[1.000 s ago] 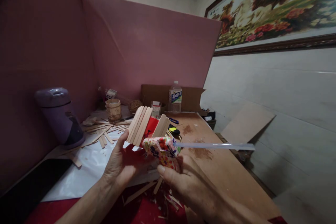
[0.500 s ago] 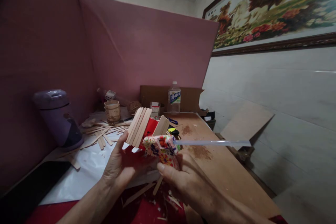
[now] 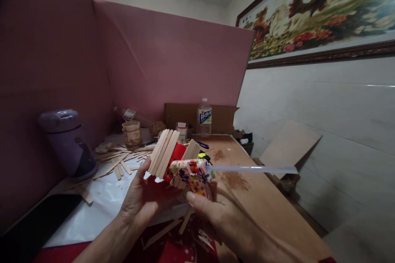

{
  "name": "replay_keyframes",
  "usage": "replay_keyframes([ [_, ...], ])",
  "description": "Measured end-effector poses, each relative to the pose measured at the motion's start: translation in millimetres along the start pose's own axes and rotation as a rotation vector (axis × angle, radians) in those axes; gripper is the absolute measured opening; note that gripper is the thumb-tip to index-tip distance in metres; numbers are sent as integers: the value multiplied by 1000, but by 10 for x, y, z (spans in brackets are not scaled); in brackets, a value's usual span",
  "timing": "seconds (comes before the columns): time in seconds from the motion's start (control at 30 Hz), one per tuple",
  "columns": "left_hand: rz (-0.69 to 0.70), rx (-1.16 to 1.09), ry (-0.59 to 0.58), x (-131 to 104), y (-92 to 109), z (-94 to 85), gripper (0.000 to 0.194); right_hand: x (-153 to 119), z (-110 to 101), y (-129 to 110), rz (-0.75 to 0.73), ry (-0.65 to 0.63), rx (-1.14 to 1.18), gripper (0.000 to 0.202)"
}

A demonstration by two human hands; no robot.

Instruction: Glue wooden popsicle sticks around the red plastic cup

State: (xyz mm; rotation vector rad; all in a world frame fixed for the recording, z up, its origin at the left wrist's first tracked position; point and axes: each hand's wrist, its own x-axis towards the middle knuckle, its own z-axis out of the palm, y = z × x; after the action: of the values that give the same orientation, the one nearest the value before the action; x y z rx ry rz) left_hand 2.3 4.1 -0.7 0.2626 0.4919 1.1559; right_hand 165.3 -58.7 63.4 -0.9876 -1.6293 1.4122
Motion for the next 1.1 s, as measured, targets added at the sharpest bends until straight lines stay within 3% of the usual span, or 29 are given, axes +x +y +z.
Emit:
replay_keyframes([
  [0.2,5,22,16,-1,-5,12,53,-7,-20,-6,-50,32,-9,36],
  [0.43,1,36,9,9,-17,-4,61,-24,-96,156,65,111,-60,29],
  [0.8,-4,52,0,-9,-15,-3,57,-20,-165,239,129,101,-152,50],
  [1.1,-10,56,-11,4,-10,-19,55,-18,-170,164,108,133,-130,42],
])
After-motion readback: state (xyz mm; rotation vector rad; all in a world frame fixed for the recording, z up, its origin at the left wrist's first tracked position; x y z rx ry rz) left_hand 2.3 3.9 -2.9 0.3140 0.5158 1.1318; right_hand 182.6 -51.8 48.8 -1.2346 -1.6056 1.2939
